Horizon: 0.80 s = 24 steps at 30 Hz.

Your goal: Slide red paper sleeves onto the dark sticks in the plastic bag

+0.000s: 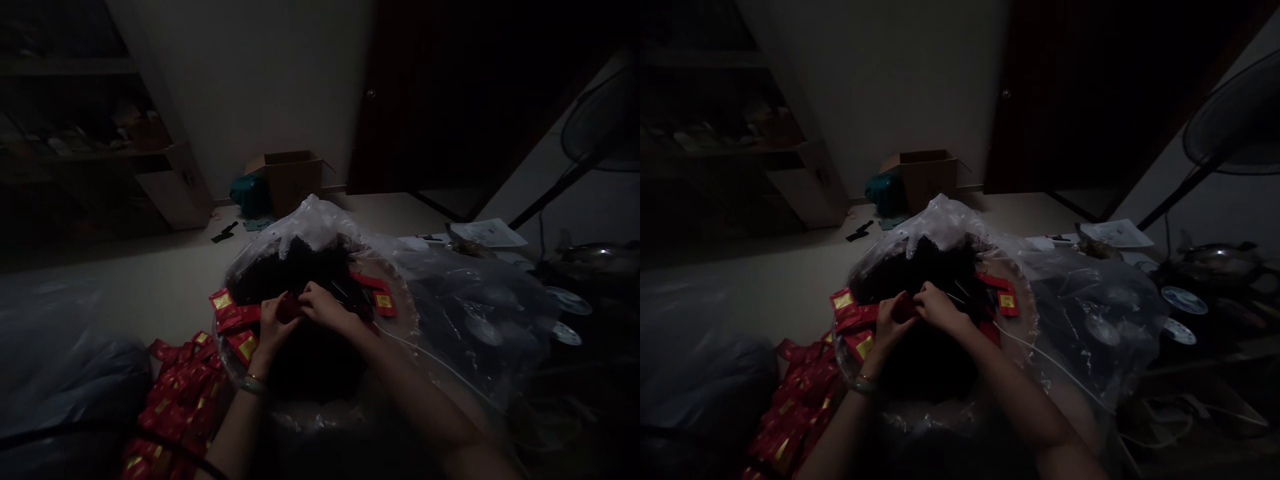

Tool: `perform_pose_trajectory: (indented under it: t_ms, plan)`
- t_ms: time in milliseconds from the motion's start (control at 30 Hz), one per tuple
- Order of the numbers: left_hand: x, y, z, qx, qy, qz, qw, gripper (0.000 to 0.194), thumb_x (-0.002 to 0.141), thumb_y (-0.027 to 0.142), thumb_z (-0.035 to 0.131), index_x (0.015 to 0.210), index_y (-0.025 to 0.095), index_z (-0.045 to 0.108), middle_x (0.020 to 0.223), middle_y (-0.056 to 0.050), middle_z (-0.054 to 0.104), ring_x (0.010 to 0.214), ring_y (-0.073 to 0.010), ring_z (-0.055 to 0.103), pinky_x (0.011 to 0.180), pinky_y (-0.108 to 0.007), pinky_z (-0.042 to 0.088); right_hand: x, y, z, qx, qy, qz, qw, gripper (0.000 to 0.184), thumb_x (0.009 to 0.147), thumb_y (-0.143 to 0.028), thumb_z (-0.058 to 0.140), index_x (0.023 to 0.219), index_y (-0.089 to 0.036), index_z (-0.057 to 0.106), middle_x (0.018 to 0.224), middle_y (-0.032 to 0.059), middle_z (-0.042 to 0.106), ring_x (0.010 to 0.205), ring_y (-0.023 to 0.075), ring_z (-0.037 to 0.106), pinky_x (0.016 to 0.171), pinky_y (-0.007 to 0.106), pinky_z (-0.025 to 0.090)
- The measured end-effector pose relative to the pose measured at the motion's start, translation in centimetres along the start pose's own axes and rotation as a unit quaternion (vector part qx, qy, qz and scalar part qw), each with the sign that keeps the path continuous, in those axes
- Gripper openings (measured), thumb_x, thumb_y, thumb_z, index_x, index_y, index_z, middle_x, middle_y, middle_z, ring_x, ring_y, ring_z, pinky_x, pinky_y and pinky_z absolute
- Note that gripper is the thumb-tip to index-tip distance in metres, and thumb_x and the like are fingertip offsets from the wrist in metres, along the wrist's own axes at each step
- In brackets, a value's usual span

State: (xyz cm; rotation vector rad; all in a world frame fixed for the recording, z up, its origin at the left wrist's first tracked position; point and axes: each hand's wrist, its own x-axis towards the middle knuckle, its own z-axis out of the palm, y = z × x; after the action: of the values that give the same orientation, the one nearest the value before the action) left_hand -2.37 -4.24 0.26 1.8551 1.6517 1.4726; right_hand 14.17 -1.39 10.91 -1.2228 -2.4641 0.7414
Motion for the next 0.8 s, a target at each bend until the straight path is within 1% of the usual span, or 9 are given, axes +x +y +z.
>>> perform_pose_trajectory:
  t_ms: [133,200,267,333,467,533,600,700,800]
  plan:
    - [-0.1,-0.6,0.3,-0.144,-0.088,-0.106,0.980,0.044,0.066,0.037,0.074,0.103,0.016,0.064,0.091,-0.005,0.069,0.082,-0.0202,0.063,0.075,-0.034,0.052,0.0,0.3,-0.6,-0.018,0.045,-0.063,0.997,0.017,0.082,-0.016,0.060,0.094,-0.019,0.071,0.106,0.0089,0.054,0.099,0.0195,0.050,0.085,0.032,0.043]
    - [-0.2,-0.7,0.6,-0.172,-0.125,-0.130,0.968,0.038,0.067,0.037,0.073,0.096,0.015,0.065,0.087,-0.004,0.069,0.078,-0.0186,0.063,0.073,-0.031,0.051,0.0,0.4,-0.9,-0.053,0.040,-0.080,0.995,0.017,0.078,-0.022,0.067,0.094,-0.021,0.071,0.113,0.0097,0.053,0.112,0.0254,0.043,0.091,0.039,0.040]
    - [-0.3,-0.7,0.8,-0.170,-0.131,-0.134,0.967,0.036,0.066,0.037,0.073,0.093,0.014,0.066,0.084,-0.003,0.069,0.076,-0.0175,0.062,0.070,-0.029,0.051,-0.1,0.4,-1.0,-0.074,0.040,-0.075,0.994,0.017,0.075,-0.028,0.071,0.091,-0.021,0.072,0.116,0.0099,0.053,0.118,0.0287,0.039,0.094,0.042,0.038]
    - [-0.3,-0.5,0.9,-0.160,-0.127,-0.136,0.969,0.036,0.064,0.037,0.074,0.090,0.014,0.066,0.081,-0.002,0.069,0.073,-0.0164,0.061,0.067,-0.028,0.050,-0.1,0.3,-0.8,-0.066,0.028,-0.067,0.995,0.015,0.081,-0.032,0.065,0.088,-0.021,0.072,0.111,0.0090,0.056,0.112,0.0253,0.045,0.090,0.037,0.039]
    - [-0.3,-0.1,0.9,-0.169,-0.118,-0.155,0.966,0.038,0.059,0.039,0.077,0.085,0.014,0.066,0.078,-0.001,0.069,0.070,-0.0170,0.061,0.066,-0.028,0.051,0.1,0.3,0.4,0.014,-0.012,-0.064,0.998,0.022,0.091,-0.025,0.050,0.086,-0.018,0.070,0.091,0.0048,0.062,0.080,0.0130,0.056,0.073,0.024,0.042]
    - [-0.2,0.1,0.8,-0.199,-0.123,-0.171,0.957,0.038,0.060,0.039,0.076,0.086,0.013,0.067,0.080,-0.003,0.071,0.072,-0.0185,0.063,0.069,-0.031,0.052,0.3,0.6,0.8,0.059,0.035,-0.062,0.996,0.022,0.091,-0.024,0.049,0.085,-0.017,0.069,0.088,0.0043,0.062,0.078,0.0123,0.057,0.073,0.024,0.042]
    - [-0.2,0.1,0.8,-0.222,-0.124,-0.186,0.949,0.039,0.059,0.038,0.077,0.087,0.013,0.069,0.081,-0.004,0.072,0.073,-0.0198,0.064,0.072,-0.033,0.052,0.5,1.1,0.9,0.097,0.125,-0.045,0.986,0.022,0.091,-0.024,0.049,0.085,-0.018,0.069,0.088,0.0044,0.062,0.082,0.0133,0.058,0.076,0.025,0.044]
    - [-0.1,0.0,0.7,-0.233,-0.119,-0.196,0.945,0.041,0.057,0.037,0.078,0.089,0.013,0.069,0.082,-0.004,0.073,0.073,-0.0206,0.065,0.074,-0.035,0.053,0.6,2.0,0.7,0.130,0.233,0.008,0.964,0.020,0.089,-0.029,0.051,0.095,-0.021,0.069,0.101,0.0061,0.058,0.091,0.0155,0.057,0.081,0.028,0.046]
    - [-0.2,0.1,0.7,-0.227,-0.124,-0.191,0.947,0.040,0.059,0.037,0.078,0.090,0.013,0.069,0.081,-0.004,0.072,0.072,-0.0199,0.065,0.071,-0.033,0.052,0.4,2.1,0.5,0.139,0.194,-0.008,0.971,0.027,0.084,-0.032,0.059,0.109,-0.022,0.066,0.108,0.0066,0.057,0.097,0.0163,0.057,0.084,0.029,0.046]
